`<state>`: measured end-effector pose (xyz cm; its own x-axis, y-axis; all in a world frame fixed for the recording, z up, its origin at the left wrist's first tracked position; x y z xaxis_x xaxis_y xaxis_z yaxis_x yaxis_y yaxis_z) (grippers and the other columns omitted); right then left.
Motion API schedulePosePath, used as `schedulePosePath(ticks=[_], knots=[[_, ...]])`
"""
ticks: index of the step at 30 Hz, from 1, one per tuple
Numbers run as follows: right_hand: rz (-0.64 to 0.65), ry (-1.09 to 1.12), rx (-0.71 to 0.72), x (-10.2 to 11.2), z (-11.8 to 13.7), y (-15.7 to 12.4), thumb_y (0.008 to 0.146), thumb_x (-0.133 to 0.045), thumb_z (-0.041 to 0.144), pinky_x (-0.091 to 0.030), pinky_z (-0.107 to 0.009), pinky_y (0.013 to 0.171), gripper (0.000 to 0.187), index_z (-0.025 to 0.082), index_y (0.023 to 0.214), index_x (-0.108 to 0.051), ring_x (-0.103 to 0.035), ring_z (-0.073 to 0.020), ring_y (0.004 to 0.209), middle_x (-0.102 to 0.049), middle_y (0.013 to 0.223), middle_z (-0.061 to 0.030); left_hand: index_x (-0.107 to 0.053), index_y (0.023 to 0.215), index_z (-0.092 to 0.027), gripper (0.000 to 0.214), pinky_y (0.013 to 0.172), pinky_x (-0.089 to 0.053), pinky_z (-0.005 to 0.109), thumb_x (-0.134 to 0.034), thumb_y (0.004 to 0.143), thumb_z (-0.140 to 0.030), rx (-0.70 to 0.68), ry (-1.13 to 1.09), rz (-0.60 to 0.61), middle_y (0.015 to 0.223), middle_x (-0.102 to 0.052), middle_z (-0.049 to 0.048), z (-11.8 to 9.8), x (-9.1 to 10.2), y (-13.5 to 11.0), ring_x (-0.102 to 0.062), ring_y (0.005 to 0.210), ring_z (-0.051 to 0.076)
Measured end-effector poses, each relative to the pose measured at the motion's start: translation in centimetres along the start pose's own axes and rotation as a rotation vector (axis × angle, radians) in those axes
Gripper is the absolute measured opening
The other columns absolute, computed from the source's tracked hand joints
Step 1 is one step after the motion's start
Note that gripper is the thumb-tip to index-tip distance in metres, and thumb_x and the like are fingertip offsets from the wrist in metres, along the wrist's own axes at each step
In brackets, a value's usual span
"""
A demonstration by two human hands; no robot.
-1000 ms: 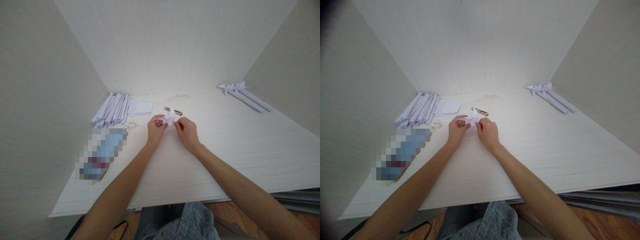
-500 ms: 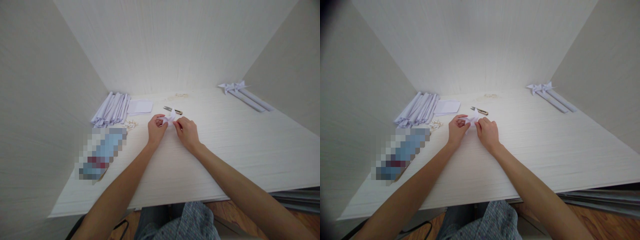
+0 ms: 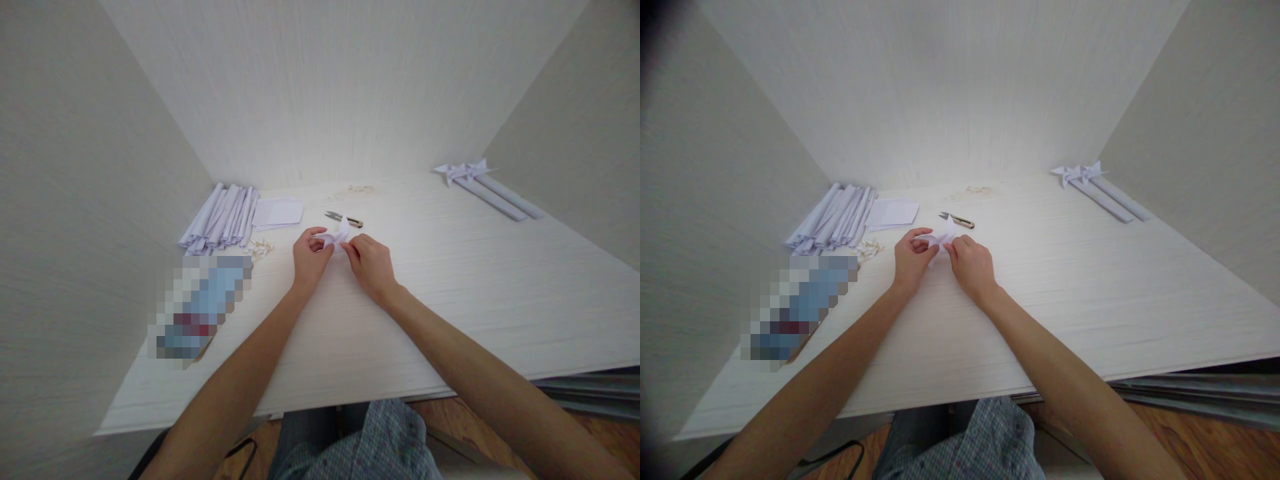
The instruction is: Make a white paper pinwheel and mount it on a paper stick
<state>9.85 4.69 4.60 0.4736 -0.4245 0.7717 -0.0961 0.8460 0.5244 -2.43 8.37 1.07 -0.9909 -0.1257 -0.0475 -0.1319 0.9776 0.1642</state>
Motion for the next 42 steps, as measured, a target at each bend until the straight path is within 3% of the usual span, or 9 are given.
schedulePosePath(ticks=[17, 28, 33, 42], knots=[[-0.014, 0.031, 0.059, 0.0, 0.3, 0.0, 0.083, -0.045, 0.021, -0.034, -0.025, 0.056, 0.02, 0.017, 0.066, -0.054, -0.05, -0.0147, 0.063, -0.057, 0.069, -0.0047, -0.056, 0.085, -0.016, 0.033, 0.056, -0.043, 0.021, -0.06, 0.053, -0.01, 0.0, -0.007, -0.001, 0.059, -0.056, -0.0039, 0.2, 0.0, 0.1, -0.056, 0.056, 0.01], [-0.132, 0.196, 0.131, 0.5, 0.4, -0.2, 0.083, -0.041, 0.015, -0.044, -0.025, 0.061, 0.023, 0.016, 0.082, -0.064, -0.055, -0.0145, 0.067, -0.06, 0.073, -0.0065, -0.054, 0.085, -0.016, 0.033, 0.054, -0.042, 0.02, -0.06, 0.053, -0.011, -0.027, 0.04, -0.038, 0.06, -0.055, -0.0038, 0.2, 0.4, 0.2, -0.055, 0.055, 0.01], [-0.232, 0.231, 0.193, 1.2, 0.5, -0.5, 0.08, -0.048, 0.014, -0.045, -0.025, 0.064, 0.014, 0.015, 0.079, -0.062, -0.058, -0.0148, 0.069, -0.063, 0.074, -0.0062, -0.054, 0.085, -0.016, 0.032, 0.055, -0.043, 0.02, -0.059, 0.054, -0.011, -0.039, 0.037, -0.027, 0.059, -0.055, -0.0039, 0.1, 0.3, 0.2, -0.055, 0.056, 0.01], [-0.13, 0.053, 0.091, 0.6, 0.1, -0.1, 0.087, -0.04, 0.028, -0.036, -0.026, 0.055, 0.028, 0.017, 0.064, -0.052, -0.052, -0.016, 0.062, -0.058, 0.066, -0.0061, -0.054, 0.086, -0.016, 0.033, 0.053, -0.042, 0.019, -0.058, 0.055, -0.01, -0.046, 0.054, -0.025, 0.058, -0.054, -0.0043, -0.1, 0.2, 0.0, -0.054, 0.054, 0.009]])
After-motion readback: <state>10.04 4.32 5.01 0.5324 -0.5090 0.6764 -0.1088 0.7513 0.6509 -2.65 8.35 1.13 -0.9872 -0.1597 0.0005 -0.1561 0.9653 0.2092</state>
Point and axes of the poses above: each hand's wrist, its own y-axis towards the middle knuckle, its own x-axis out of the back of the hand, z = x × y, the point moved 9 cm from there along y, towards the middle knuckle
